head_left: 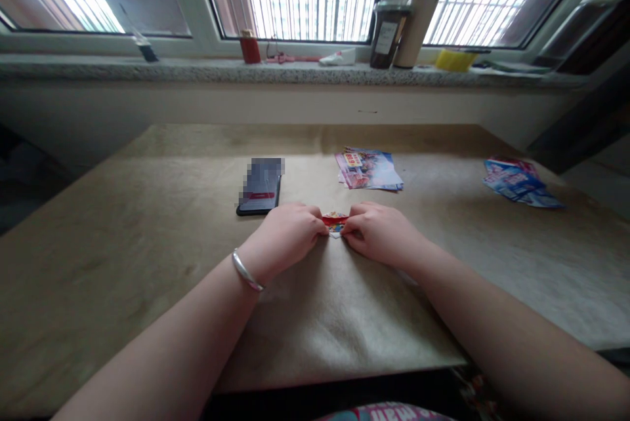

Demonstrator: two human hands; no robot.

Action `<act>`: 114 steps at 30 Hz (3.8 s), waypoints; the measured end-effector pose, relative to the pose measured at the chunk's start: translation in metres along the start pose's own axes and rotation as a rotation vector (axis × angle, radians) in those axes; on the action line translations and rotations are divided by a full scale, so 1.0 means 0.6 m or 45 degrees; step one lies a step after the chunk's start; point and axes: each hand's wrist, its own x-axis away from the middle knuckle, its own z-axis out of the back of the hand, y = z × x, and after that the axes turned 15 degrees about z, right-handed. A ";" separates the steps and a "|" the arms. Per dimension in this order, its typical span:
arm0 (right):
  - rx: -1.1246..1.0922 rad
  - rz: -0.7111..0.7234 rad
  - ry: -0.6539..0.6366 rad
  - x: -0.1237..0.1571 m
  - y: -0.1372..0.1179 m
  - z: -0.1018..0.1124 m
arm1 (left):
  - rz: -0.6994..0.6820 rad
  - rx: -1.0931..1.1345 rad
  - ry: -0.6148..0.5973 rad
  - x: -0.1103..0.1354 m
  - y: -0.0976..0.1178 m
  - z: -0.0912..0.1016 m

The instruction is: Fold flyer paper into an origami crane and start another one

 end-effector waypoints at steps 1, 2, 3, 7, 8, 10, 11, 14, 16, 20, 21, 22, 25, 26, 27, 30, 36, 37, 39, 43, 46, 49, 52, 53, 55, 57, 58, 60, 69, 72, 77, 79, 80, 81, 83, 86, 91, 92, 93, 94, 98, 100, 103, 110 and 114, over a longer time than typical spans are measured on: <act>-0.010 -0.009 0.000 0.001 0.001 0.000 | 0.008 0.002 -0.018 0.001 -0.001 0.002; -0.020 -0.017 -0.001 0.001 0.002 0.001 | 0.019 -0.002 -0.037 0.002 0.000 0.004; -0.030 -0.026 -0.001 0.002 0.002 0.002 | 0.033 -0.009 -0.053 0.003 0.001 0.006; -0.050 -0.049 0.018 0.002 0.003 0.003 | 0.055 -0.043 -0.063 0.002 0.006 0.010; -0.053 -0.051 0.022 0.002 0.004 0.002 | 0.046 -0.048 -0.054 0.001 0.007 0.010; -0.070 -0.058 0.026 0.003 0.007 0.001 | 0.024 -0.038 -0.031 -0.001 0.007 0.007; -0.088 -0.060 0.025 0.004 0.010 0.000 | 0.022 -0.020 -0.026 -0.001 0.005 0.005; -0.152 -0.042 0.013 0.008 0.020 0.000 | 0.046 0.060 -0.047 -0.002 -0.002 0.000; -0.177 -0.024 0.010 0.011 0.025 0.000 | 0.054 0.110 -0.069 -0.003 -0.007 -0.002; -0.187 -0.034 0.032 0.012 0.026 0.001 | 0.072 0.182 -0.103 -0.007 -0.015 -0.007; -0.190 -0.037 0.038 0.011 0.026 0.001 | 0.072 0.210 -0.109 -0.008 -0.016 -0.009; -0.197 -0.037 0.043 0.011 0.025 0.000 | 0.069 0.238 -0.111 -0.009 -0.018 -0.010; -0.246 -0.041 0.052 0.010 0.026 -0.003 | 0.042 0.299 -0.099 -0.011 -0.020 -0.015; -0.268 -0.042 0.058 0.010 0.027 -0.004 | 0.033 0.307 -0.092 -0.011 -0.020 -0.016; -0.292 -0.040 0.067 0.009 0.029 -0.005 | 0.028 0.311 -0.085 -0.011 -0.020 -0.016; -0.349 -0.027 0.102 0.007 0.030 -0.007 | 0.049 0.291 -0.072 -0.008 -0.013 -0.015; -0.307 -0.083 0.194 0.002 0.028 -0.009 | 0.169 0.255 0.031 -0.005 0.007 -0.012; -0.314 -0.100 0.218 0.002 0.029 -0.011 | 0.189 0.273 0.050 -0.005 0.009 -0.013; -0.337 -0.132 0.280 0.002 0.032 -0.016 | 0.241 0.305 0.101 -0.006 0.010 -0.016; -0.334 -0.113 0.354 0.003 0.040 -0.028 | 0.290 0.390 0.144 -0.008 0.009 -0.021; -0.329 -0.064 0.335 0.003 0.044 -0.034 | 0.255 0.418 0.102 -0.008 0.010 -0.024; -0.347 -0.041 0.327 0.001 0.046 -0.037 | 0.222 0.385 0.074 -0.007 0.010 -0.026; -0.358 -0.055 0.326 -0.001 0.045 -0.037 | 0.209 0.366 0.059 -0.008 0.009 -0.029; -0.359 -0.067 0.331 -0.001 0.044 -0.037 | 0.207 0.373 0.058 -0.009 0.008 -0.030; -0.359 -0.098 0.351 -0.003 0.043 -0.036 | 0.203 0.402 0.059 -0.011 0.007 -0.032; -0.367 -0.116 0.368 -0.004 0.043 -0.037 | 0.198 0.443 0.062 -0.013 0.007 -0.034; -0.372 -0.117 0.374 -0.004 0.043 -0.038 | 0.193 0.466 0.066 -0.014 0.007 -0.035; -0.380 -0.104 0.384 -0.005 0.044 -0.040 | 0.186 0.518 0.083 -0.015 0.007 -0.036; -0.665 -0.150 0.486 -0.010 0.042 -0.046 | 0.167 0.737 0.168 -0.020 0.004 -0.044; -0.724 -0.140 0.526 -0.011 0.039 -0.048 | 0.194 0.753 0.110 -0.020 0.004 -0.045; -0.737 -0.098 0.516 -0.012 0.032 -0.049 | 0.201 0.795 0.060 -0.019 0.005 -0.044; -0.740 -0.082 0.508 -0.012 0.028 -0.048 | 0.200 0.816 0.050 -0.021 0.005 -0.046; -0.742 -0.079 0.505 -0.012 0.027 -0.047 | 0.200 0.826 0.047 -0.022 0.006 -0.048; -0.738 -0.079 0.504 -0.011 0.026 -0.046 | 0.200 0.835 0.046 -0.023 0.006 -0.049; -0.713 -0.083 0.508 -0.010 0.024 -0.044 | 0.200 0.835 0.064 -0.024 0.006 -0.050; -0.635 -0.056 0.546 -0.009 0.025 -0.042 | 0.181 0.749 0.150 -0.026 0.005 -0.047; -0.292 0.036 0.506 -0.008 0.023 -0.031 | 0.120 0.493 0.246 -0.026 0.004 -0.038; -0.212 0.048 0.476 -0.008 0.022 -0.029 | 0.100 0.457 0.245 -0.026 0.004 -0.038; -0.143 0.058 0.445 -0.008 0.021 -0.027 | 0.076 0.439 0.237 -0.026 0.004 -0.038; -0.087 0.063 0.413 -0.008 0.020 -0.025 | 0.052 0.436 0.225 -0.026 0.005 -0.039; 0.054 0.068 0.298 -0.007 0.016 -0.022 | 0.020 0.480 0.167 -0.023 0.008 -0.038; 0.076 0.095 0.238 -0.006 0.015 -0.020 | 0.023 0.475 0.145 -0.021 0.010 -0.034; 0.075 0.145 0.169 -0.005 0.016 -0.015 | -0.007 0.460 0.101 -0.019 0.011 -0.028; 0.081 0.153 0.119 -0.002 0.014 -0.008 | -0.084 0.441 0.045 -0.020 0.004 -0.027; 0.069 0.197 0.095 0.001 0.008 -0.001 | -0.123 0.365 0.044 -0.021 0.003 -0.026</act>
